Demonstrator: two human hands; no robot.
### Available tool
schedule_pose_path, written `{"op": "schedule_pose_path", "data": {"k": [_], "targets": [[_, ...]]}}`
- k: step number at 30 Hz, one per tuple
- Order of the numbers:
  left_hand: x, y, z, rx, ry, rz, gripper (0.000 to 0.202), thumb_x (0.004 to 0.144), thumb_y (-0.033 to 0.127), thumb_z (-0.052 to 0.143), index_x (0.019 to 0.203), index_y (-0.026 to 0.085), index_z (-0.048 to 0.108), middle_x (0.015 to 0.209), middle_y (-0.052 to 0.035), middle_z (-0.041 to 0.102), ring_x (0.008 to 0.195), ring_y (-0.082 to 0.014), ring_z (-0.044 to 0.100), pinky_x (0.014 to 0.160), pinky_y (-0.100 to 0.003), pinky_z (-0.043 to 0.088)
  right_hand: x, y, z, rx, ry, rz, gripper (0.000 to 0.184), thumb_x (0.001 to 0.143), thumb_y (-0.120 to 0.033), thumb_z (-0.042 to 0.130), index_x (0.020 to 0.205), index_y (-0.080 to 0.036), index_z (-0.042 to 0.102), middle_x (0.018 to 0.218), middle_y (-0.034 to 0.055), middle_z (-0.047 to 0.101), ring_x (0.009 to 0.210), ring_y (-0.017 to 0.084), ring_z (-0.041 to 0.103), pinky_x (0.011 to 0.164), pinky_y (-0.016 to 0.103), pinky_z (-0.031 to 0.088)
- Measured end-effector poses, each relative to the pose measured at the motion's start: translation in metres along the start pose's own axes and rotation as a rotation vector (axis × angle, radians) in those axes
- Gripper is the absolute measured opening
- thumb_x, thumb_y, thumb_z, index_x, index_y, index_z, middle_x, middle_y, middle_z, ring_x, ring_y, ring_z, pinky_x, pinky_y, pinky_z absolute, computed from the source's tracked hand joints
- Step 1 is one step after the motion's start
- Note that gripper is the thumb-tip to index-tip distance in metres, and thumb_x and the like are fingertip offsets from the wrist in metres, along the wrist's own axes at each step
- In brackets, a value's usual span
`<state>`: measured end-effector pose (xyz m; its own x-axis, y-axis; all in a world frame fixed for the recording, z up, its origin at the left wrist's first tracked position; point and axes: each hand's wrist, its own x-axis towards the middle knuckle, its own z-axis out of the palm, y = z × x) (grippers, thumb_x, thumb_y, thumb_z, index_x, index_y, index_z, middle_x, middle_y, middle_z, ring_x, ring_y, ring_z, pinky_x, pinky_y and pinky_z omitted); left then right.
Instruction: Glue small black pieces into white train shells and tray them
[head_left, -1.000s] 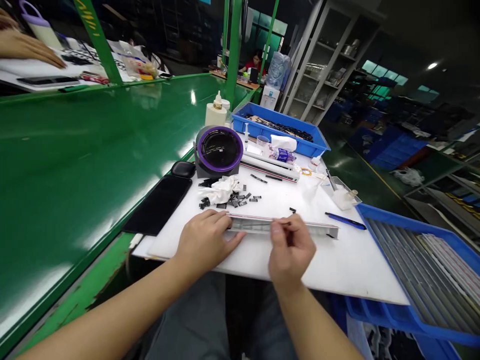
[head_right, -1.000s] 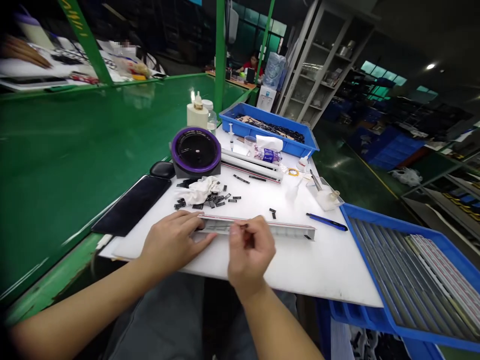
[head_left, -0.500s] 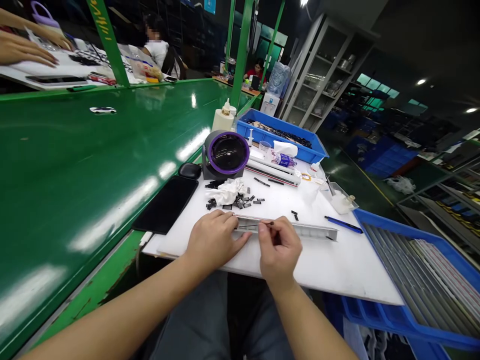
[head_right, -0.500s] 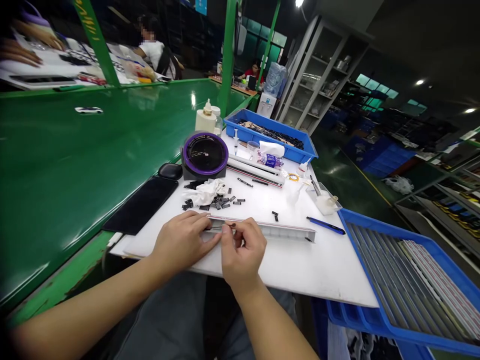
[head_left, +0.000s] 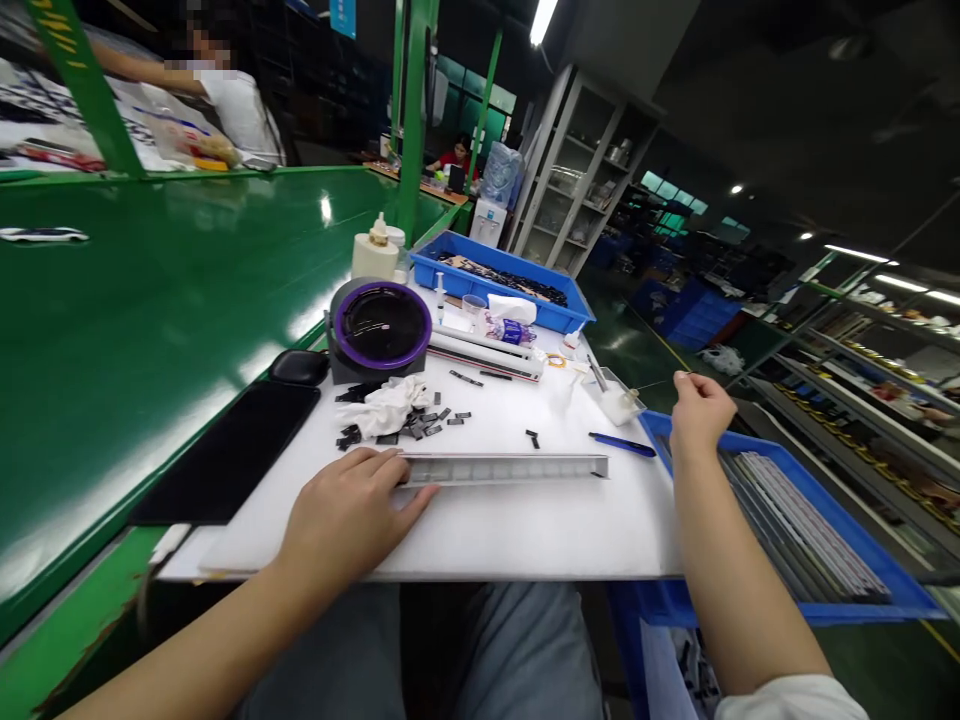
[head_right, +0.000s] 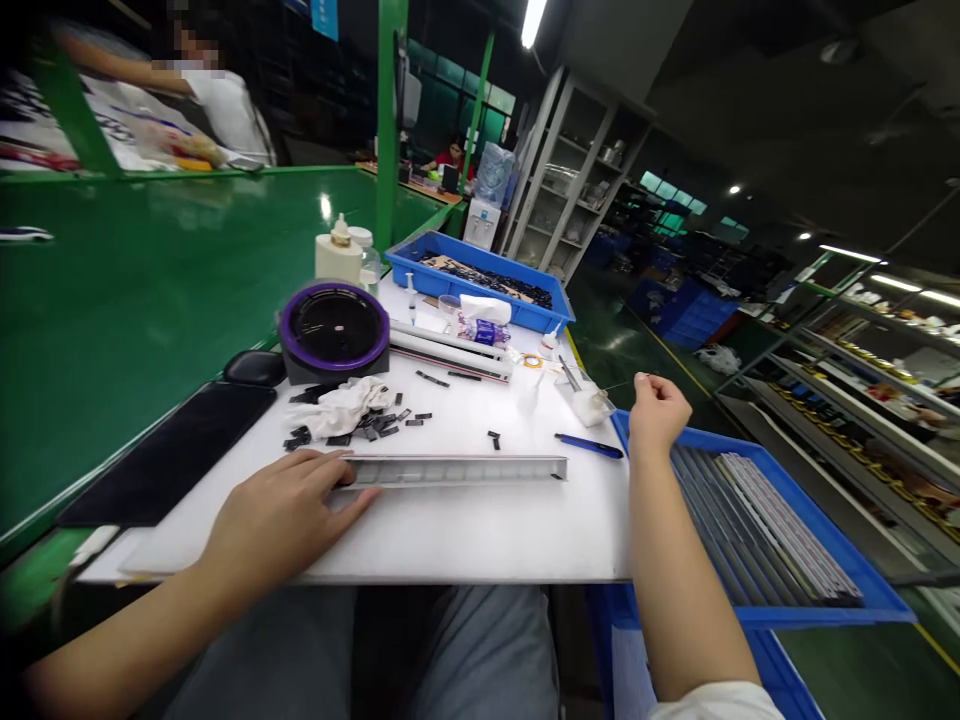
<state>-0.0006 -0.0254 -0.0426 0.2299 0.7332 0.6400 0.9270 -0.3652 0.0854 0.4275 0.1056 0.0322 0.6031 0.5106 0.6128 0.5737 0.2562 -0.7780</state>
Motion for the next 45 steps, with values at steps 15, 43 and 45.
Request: {"op": "schedule_pose_path", "data": {"k": [15,43,45], "targets": [[0.000,-0.001,0.001,0.031,0.011,0.020,0.033,0.090,0.047,0.058,0.074,0.019,0.061,0.077,-0.0045,0.068,0.075,-0.0231,0.066,0.066,-0.035,0.049,0.006,0.052,0.015,-0.200,0.076,0.015,0.042,0.076,-0.046,0.062,0.089,-0.008,0.073,0.070,0.0064,0.064,0.064,0.018,0.054,0.067,0.033,0.046],[-0.001,0.010,-0.004,0.029,-0.103,-0.079,0.026,0.084,0.044,0.064,0.082,0.019,0.061,0.079,-0.0051,0.068,0.084,-0.0264,0.064,0.071,-0.039,0.050,-0.140,-0.009,-0.030,-0.231,-0.810,-0.826,0.043,0.085,-0.031,0.066,0.127,-0.023,0.062,0.110,0.0108,0.068,0.101,0.028,0.063,0.092,0.049,0.051],[-0.002,0.011,-0.003,0.031,-0.096,-0.092,0.022,0.083,0.041,0.066,0.084,0.019,0.062,0.079,-0.0041,0.068,0.084,-0.0260,0.064,0.071,-0.038,0.050,-0.141,-0.009,-0.032,-0.223,-0.776,-0.847,0.044,0.085,-0.029,0.067,0.128,-0.023,0.062,0.110,0.0106,0.069,0.100,0.028,0.064,0.090,0.048,0.051]]}}
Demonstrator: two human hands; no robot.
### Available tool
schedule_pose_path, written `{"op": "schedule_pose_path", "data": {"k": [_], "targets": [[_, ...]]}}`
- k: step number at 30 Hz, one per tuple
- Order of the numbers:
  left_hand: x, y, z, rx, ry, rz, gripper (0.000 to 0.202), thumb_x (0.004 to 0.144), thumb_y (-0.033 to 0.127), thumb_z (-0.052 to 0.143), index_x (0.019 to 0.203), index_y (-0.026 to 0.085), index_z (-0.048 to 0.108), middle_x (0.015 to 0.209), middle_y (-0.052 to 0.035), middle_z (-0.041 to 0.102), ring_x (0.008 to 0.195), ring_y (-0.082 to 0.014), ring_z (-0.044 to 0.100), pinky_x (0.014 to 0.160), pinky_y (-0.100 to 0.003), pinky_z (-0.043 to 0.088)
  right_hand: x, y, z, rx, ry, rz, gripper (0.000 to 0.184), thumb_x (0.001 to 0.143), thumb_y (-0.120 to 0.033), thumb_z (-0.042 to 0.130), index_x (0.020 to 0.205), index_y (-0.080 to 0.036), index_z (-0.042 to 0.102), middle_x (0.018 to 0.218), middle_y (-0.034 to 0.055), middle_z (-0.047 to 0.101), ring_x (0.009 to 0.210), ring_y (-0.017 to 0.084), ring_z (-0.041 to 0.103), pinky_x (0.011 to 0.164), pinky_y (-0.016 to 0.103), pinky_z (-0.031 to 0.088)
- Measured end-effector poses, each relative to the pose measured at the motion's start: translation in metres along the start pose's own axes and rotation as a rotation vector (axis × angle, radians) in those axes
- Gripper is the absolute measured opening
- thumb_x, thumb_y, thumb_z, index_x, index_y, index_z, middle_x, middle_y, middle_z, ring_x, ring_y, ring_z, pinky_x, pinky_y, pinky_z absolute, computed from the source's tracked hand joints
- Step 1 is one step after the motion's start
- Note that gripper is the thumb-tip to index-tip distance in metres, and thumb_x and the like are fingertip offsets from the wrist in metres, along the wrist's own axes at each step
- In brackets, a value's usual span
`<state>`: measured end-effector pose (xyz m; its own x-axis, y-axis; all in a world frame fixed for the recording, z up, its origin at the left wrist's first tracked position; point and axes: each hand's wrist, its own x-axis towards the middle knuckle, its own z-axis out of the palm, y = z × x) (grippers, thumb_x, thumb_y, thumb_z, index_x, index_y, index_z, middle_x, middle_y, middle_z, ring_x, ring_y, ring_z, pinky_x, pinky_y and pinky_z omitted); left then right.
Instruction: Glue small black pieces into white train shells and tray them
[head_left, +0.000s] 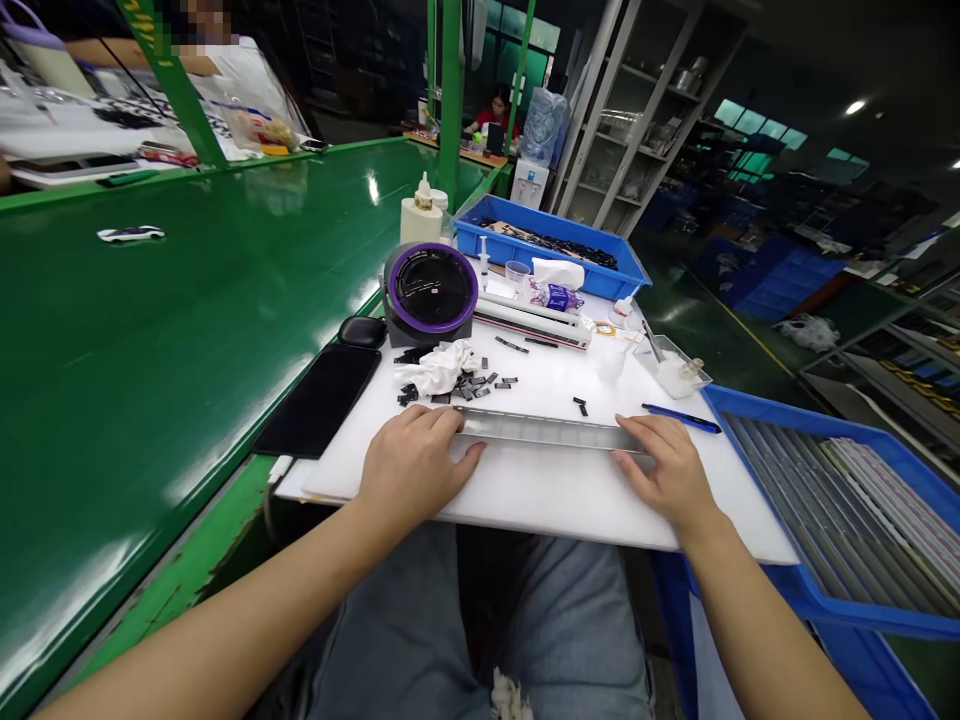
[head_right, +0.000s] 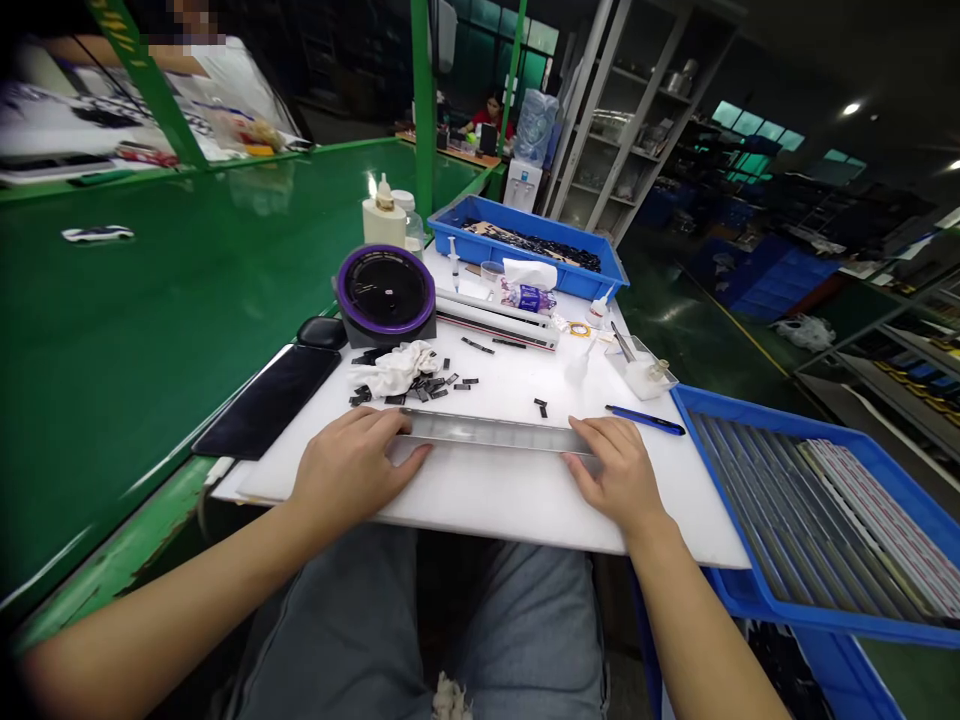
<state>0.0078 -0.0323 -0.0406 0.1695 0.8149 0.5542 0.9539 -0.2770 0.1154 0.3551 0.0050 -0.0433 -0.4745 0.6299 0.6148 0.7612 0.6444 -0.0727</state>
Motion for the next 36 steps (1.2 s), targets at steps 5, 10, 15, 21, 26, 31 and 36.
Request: {"op": "schedule_pose_path", "data": {"k": [5,10,15,21,26,31,36], "targets": [[-0.001,0.000,0.002,0.015,-0.001,-0.014,0.021,0.084,0.041,0.066,0.081,0.021,0.061,0.078,-0.0032,0.068,0.083,-0.0260,0.065,0.068,-0.037,0.047,-0.002,-0.002,-0.001,-0.002,0.040,-0.004,0.041,0.083,-0.029,0.070,0.123,-0.020,0.064,0.107,0.0110,0.071,0.097,0.028,0.065,0.088,0.046,0.052],[-0.001,-0.001,0.003,0.030,0.002,0.009,0.025,0.088,0.043,0.063,0.078,0.021,0.060,0.078,-0.0039,0.069,0.082,-0.0260,0.065,0.067,-0.037,0.046,-0.002,-0.002,-0.003,0.030,0.026,0.027,0.042,0.084,-0.030,0.069,0.124,-0.019,0.063,0.109,0.0114,0.071,0.099,0.027,0.066,0.091,0.046,0.053],[0.000,-0.001,0.002,0.040,0.001,0.020,0.025,0.088,0.042,0.064,0.076,0.021,0.058,0.075,-0.0030,0.068,0.080,-0.0252,0.065,0.064,-0.036,0.045,-0.002,-0.005,-0.002,0.031,0.044,0.047,0.042,0.083,-0.030,0.070,0.123,-0.020,0.063,0.108,0.0106,0.072,0.098,0.027,0.067,0.092,0.046,0.053],[-0.004,-0.003,0.004,0.014,0.006,0.038,0.024,0.088,0.040,0.063,0.097,0.018,0.059,0.083,-0.0068,0.069,0.081,-0.0286,0.066,0.069,-0.040,0.050,-0.002,-0.003,-0.002,0.055,0.076,0.043,0.041,0.083,-0.028,0.071,0.123,-0.021,0.063,0.106,0.0104,0.071,0.096,0.026,0.066,0.089,0.046,0.054],[0.009,-0.003,-0.018,-0.498,0.250,-0.074,0.067,0.081,0.037,0.072,0.135,0.020,0.036,0.133,-0.0169,0.056,0.104,-0.0272,0.066,0.089,-0.043,0.053,-0.001,-0.030,-0.007,0.184,0.223,0.250,0.046,0.083,-0.030,0.071,0.127,-0.022,0.059,0.107,0.0095,0.071,0.100,0.026,0.066,0.092,0.046,0.053],[0.015,0.040,-0.057,-1.097,0.074,-0.195,0.079,0.087,0.039,0.067,0.145,0.029,0.014,0.149,-0.0159,0.041,0.127,-0.0270,0.053,0.105,-0.050,0.045,0.017,-0.133,0.011,0.783,0.336,0.776,0.052,0.087,-0.040,0.067,0.134,-0.025,0.048,0.112,0.0094,0.067,0.100,0.023,0.067,0.085,0.040,0.057],[0.021,0.076,-0.070,-1.148,0.111,-0.293,0.062,0.089,0.036,0.064,0.139,0.027,0.029,0.136,-0.0134,0.051,0.116,-0.0249,0.060,0.094,-0.042,0.053,0.048,-0.184,0.027,1.385,0.222,0.743,0.052,0.083,-0.041,0.072,0.128,-0.027,0.049,0.117,0.0080,0.067,0.108,0.022,0.066,0.095,0.040,0.054]]}}
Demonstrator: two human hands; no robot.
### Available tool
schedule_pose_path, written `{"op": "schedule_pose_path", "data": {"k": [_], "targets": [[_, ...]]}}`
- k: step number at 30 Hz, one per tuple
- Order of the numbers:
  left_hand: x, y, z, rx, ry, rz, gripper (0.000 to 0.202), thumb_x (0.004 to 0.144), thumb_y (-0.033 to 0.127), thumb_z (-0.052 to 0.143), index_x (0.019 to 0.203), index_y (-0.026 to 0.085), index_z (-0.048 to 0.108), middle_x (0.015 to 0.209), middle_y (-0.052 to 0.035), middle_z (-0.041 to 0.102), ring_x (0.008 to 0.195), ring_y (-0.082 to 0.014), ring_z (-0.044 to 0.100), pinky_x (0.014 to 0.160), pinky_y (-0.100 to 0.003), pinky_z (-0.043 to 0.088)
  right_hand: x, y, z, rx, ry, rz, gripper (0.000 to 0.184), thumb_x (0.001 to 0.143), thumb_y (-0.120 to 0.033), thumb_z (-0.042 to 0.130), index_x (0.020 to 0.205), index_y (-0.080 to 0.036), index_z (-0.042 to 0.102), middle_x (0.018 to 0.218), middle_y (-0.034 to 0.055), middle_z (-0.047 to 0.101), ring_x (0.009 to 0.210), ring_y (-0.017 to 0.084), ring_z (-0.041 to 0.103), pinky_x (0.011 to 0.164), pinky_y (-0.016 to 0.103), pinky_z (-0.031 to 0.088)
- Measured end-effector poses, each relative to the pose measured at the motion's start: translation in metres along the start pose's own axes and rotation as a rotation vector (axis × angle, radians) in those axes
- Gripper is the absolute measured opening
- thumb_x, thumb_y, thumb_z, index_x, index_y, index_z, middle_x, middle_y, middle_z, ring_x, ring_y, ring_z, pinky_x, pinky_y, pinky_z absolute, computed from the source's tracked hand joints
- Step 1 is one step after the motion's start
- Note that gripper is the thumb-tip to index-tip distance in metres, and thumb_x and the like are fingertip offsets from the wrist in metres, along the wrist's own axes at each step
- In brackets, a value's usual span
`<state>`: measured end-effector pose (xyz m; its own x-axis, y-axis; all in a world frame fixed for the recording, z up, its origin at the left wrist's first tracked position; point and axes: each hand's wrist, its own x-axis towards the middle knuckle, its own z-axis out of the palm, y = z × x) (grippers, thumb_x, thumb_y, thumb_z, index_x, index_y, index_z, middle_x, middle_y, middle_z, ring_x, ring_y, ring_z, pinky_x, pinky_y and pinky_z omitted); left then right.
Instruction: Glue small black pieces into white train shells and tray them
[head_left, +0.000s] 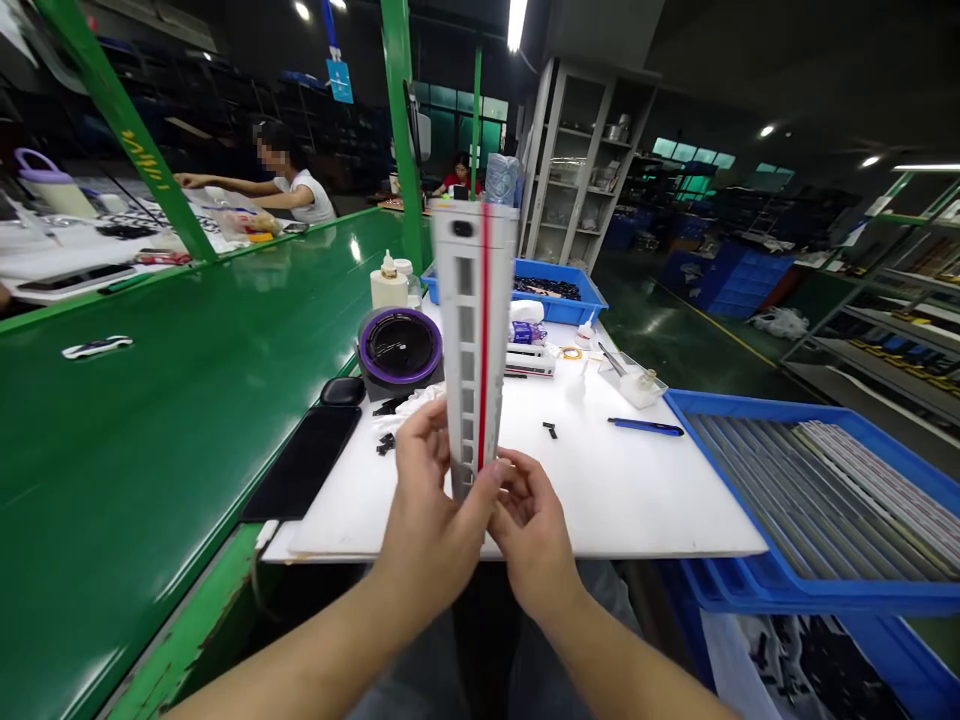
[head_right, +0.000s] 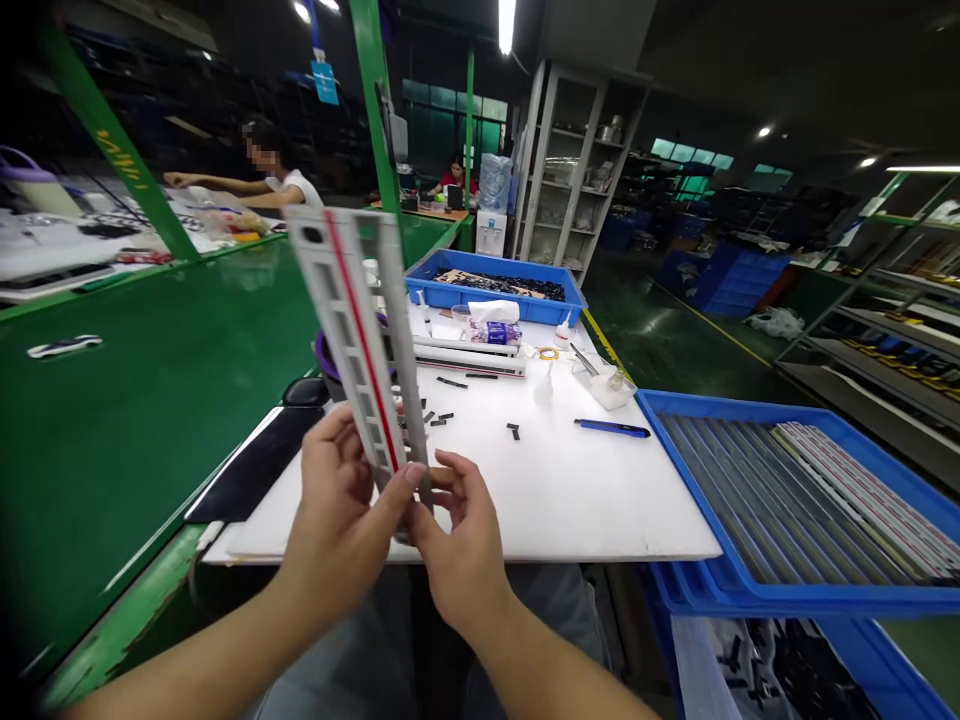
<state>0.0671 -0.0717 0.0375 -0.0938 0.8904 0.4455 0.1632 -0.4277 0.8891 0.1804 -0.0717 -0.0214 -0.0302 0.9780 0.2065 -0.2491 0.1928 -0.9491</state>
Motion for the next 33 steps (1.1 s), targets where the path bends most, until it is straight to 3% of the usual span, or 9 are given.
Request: {"op": "schedule_pose_path", "data": {"k": [4,7,10,15,18,23,26,29,33], "targets": [[0.027,0.004,-0.019,0.271,0.046,-0.048,0.054,0.086,0.042,0.064,0.132,0.023,0.041,0.120,-0.0095,0.061,0.101,-0.0239,0.065,0.085,-0.039,0.056,0.063,-0.018,-0.052,-0.313,-0.224,-0.045,0.036,0.083,-0.036,0.070,0.115,-0.023,0.059,0.119,0.0083,0.066,0.106,0.021,0.065,0.088,0.037,0.055],[0.045,-0.003,-0.049,0.593,-0.160,-0.072,0.053,0.086,0.045,0.060,0.133,0.025,0.046,0.122,-0.0067,0.064,0.102,-0.0260,0.065,0.086,-0.039,0.055,0.124,-0.027,-0.110,-0.939,-0.430,-0.152,0.013,0.082,-0.018,0.063,0.094,-0.018,0.069,0.091,0.0063,0.071,0.078,0.018,0.065,0.074,0.034,0.053],[0.052,-0.022,-0.077,0.874,-0.441,-0.042,0.048,0.085,0.044,0.060,0.129,0.027,0.054,0.126,-0.0045,0.065,0.105,-0.0282,0.065,0.090,-0.039,0.054,0.161,-0.021,-0.146,-1.012,-0.524,-0.213,0.024,0.074,-0.002,0.058,0.087,-0.017,0.073,0.088,0.0056,0.069,0.074,0.016,0.062,0.072,0.031,0.051],[0.046,-0.059,-0.093,1.083,-0.708,0.115,0.043,0.087,0.036,0.055,0.128,0.026,0.060,0.138,-0.0055,0.057,0.124,-0.0269,0.057,0.106,-0.036,0.047,0.167,0.002,-0.162,-0.937,-0.671,-0.252,0.032,0.079,-0.002,0.055,0.095,-0.020,0.076,0.098,0.0047,0.070,0.083,0.015,0.065,0.076,0.027,0.051],[0.041,-0.064,-0.074,1.179,-0.673,0.239,0.049,0.088,0.035,0.052,0.136,0.023,0.053,0.141,-0.0093,0.053,0.126,-0.0286,0.055,0.106,-0.042,0.048,0.167,0.006,-0.164,-0.972,-0.702,-0.308,0.028,0.085,-0.006,0.056,0.097,-0.021,0.077,0.097,0.0052,0.070,0.086,0.016,0.066,0.081,0.029,0.051],[0.044,-0.064,-0.005,1.262,-0.629,0.488,0.047,0.092,0.032,0.049,0.137,0.020,0.054,0.137,-0.0099,0.059,0.120,-0.0310,0.058,0.097,-0.049,0.052,0.172,0.007,-0.163,-1.043,-0.666,-0.351,0.016,0.092,-0.014,0.058,0.093,-0.018,0.074,0.095,0.0063,0.070,0.088,0.017,0.066,0.082,0.031,0.051],[0.049,-0.071,0.029,1.279,-0.525,0.489,0.038,0.092,0.030,0.049,0.124,0.014,0.062,0.125,-0.0120,0.066,0.109,-0.0305,0.064,0.089,-0.047,0.056,0.164,0.005,-0.155,-1.054,-0.571,-0.484,0.016,0.094,-0.015,0.056,0.090,-0.017,0.071,0.091,0.0068,0.071,0.086,0.018,0.065,0.080,0.031,0.051],[0.056,-0.080,0.040,1.227,-0.458,0.451,0.032,0.091,0.030,0.051,0.115,0.015,0.066,0.117,-0.0101,0.070,0.102,-0.0277,0.067,0.082,-0.042,0.059,0.146,0.001,-0.143,-0.992,-0.502,-0.673,0.017,0.096,-0.018,0.053,0.091,-0.016,0.069,0.088,0.0073,0.072,0.083,0.018,0.064,0.079,0.031,0.051],[0.064,-0.081,0.036,1.193,-0.507,0.371,0.036,0.088,0.036,0.054,0.118,0.018,0.064,0.117,-0.0106,0.070,0.102,-0.0293,0.068,0.079,-0.042,0.058,0.127,0.002,-0.128,-1.087,-0.577,-0.793,0.022,0.095,-0.014,0.049,0.086,-0.019,0.069,0.083,0.0066,0.070,0.082,0.019,0.063,0.076,0.031,0.051]]}}
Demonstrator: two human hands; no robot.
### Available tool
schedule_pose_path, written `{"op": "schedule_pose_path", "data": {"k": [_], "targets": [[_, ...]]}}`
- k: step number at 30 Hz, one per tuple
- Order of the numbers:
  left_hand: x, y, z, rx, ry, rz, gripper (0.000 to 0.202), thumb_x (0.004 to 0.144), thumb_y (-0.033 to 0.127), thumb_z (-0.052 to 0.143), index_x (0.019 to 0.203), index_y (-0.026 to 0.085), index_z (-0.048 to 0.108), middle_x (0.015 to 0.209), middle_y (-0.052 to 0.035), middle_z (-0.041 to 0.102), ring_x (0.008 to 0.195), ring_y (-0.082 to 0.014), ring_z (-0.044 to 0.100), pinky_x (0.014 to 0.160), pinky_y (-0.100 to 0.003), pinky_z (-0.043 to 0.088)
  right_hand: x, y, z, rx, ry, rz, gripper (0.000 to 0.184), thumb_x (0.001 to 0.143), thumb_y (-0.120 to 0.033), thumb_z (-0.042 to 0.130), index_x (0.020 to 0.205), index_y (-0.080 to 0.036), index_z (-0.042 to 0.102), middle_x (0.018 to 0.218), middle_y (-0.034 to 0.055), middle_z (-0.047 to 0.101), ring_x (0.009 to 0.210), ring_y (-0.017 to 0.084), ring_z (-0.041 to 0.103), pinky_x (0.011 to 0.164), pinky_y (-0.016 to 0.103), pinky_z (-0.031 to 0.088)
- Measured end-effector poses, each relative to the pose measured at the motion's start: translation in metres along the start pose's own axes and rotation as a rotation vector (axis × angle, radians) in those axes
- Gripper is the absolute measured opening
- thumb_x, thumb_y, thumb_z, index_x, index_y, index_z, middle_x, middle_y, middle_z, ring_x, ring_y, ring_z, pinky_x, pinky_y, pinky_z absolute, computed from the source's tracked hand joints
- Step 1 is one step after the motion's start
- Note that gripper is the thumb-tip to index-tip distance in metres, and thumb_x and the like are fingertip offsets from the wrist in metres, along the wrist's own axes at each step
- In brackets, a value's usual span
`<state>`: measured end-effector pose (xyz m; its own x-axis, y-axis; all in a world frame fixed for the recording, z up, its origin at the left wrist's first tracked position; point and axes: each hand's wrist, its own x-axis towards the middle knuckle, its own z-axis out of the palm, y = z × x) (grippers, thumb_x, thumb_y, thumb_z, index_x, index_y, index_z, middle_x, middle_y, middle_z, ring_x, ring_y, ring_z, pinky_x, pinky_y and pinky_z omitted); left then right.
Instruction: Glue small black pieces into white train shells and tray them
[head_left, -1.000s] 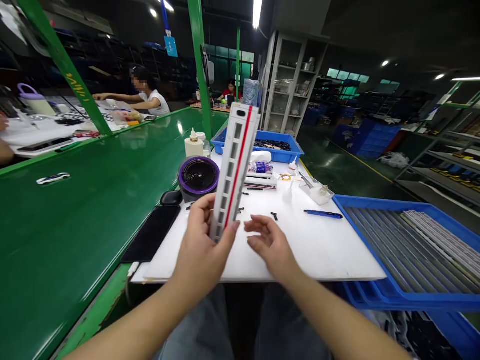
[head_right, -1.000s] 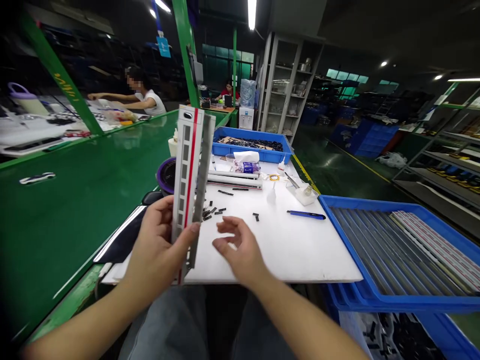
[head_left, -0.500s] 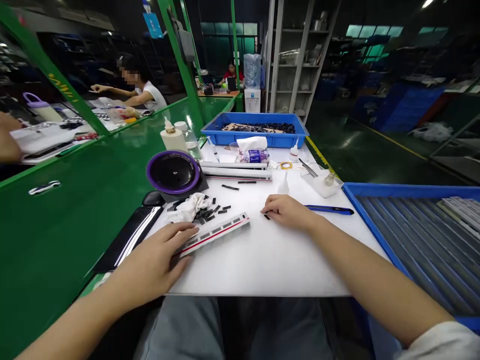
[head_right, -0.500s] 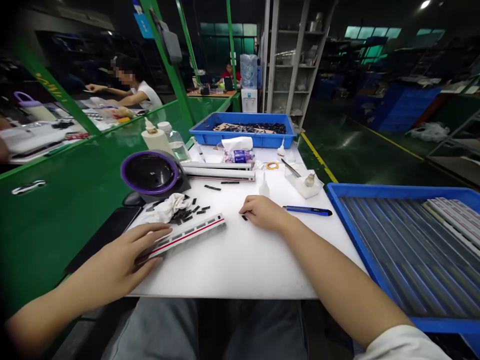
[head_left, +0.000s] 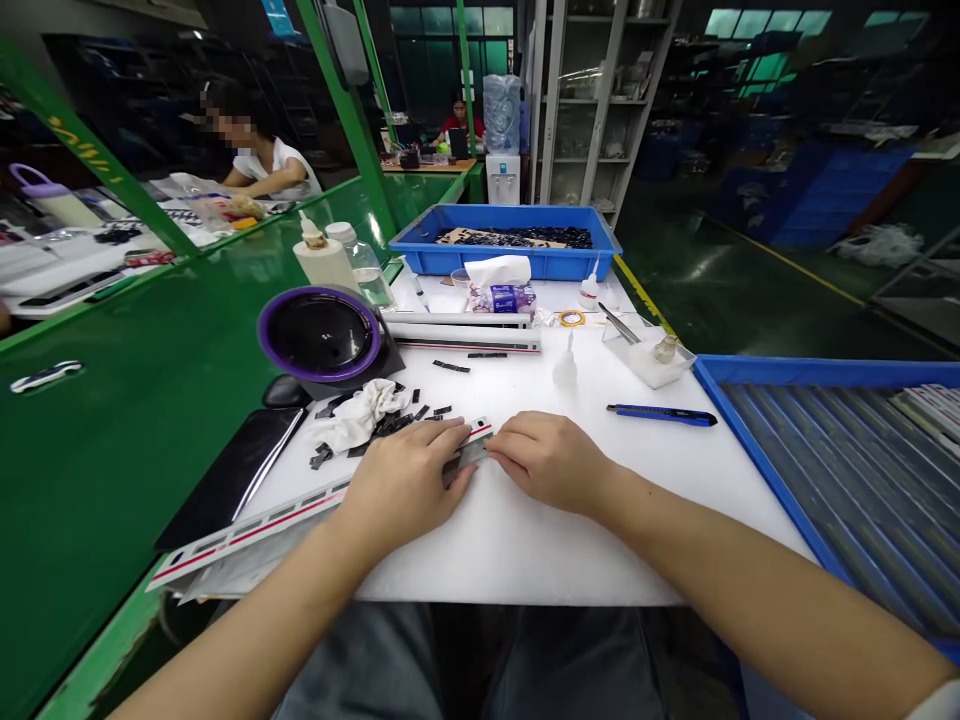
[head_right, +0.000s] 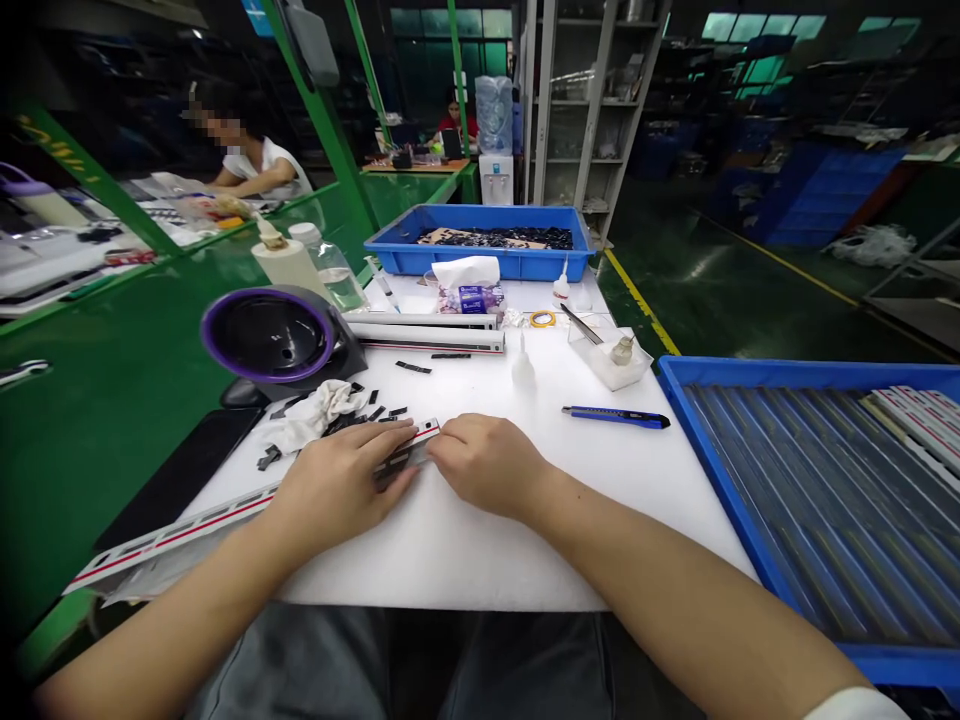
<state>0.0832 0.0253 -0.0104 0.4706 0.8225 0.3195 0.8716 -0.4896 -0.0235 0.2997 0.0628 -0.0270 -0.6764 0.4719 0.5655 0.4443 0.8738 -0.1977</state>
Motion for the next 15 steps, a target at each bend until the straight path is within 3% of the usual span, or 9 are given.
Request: {"op": "schedule_pose_path", "data": {"k": [4,9,15], "targets": [[0.003,-0.001,-0.007,-0.007,-0.109,-0.049,0.033,0.090,0.034,0.051,0.119,0.020,0.059,0.111,-0.0103,0.070,0.098,-0.0291,0.068,0.077,-0.040,0.056,0.002,-0.003,0.010,-0.076,-0.057,-0.004,0.025,0.094,-0.012,0.046,0.085,-0.020,0.068,0.081,0.0060,0.067,0.080,0.018,0.060,0.071,0.030,0.048],[0.004,0.001,-0.007,-0.003,-0.152,-0.112,0.032,0.089,0.033,0.054,0.117,0.019,0.049,0.095,-0.0074,0.069,0.088,-0.0283,0.068,0.069,-0.037,0.050,0.003,-0.003,0.016,-0.143,-0.077,0.005,0.025,0.094,-0.012,0.046,0.083,-0.019,0.067,0.080,0.0060,0.065,0.073,0.017,0.056,0.065,0.029,0.044],[0.003,-0.004,-0.008,-0.012,-0.160,-0.102,0.025,0.091,0.035,0.052,0.109,0.020,0.045,0.092,-0.0067,0.068,0.083,-0.0272,0.067,0.065,-0.035,0.046,-0.004,0.000,-0.003,0.021,-0.094,-0.016,0.020,0.090,-0.012,0.049,0.089,-0.018,0.068,0.084,0.0054,0.069,0.074,0.016,0.061,0.068,0.029,0.047]]}}
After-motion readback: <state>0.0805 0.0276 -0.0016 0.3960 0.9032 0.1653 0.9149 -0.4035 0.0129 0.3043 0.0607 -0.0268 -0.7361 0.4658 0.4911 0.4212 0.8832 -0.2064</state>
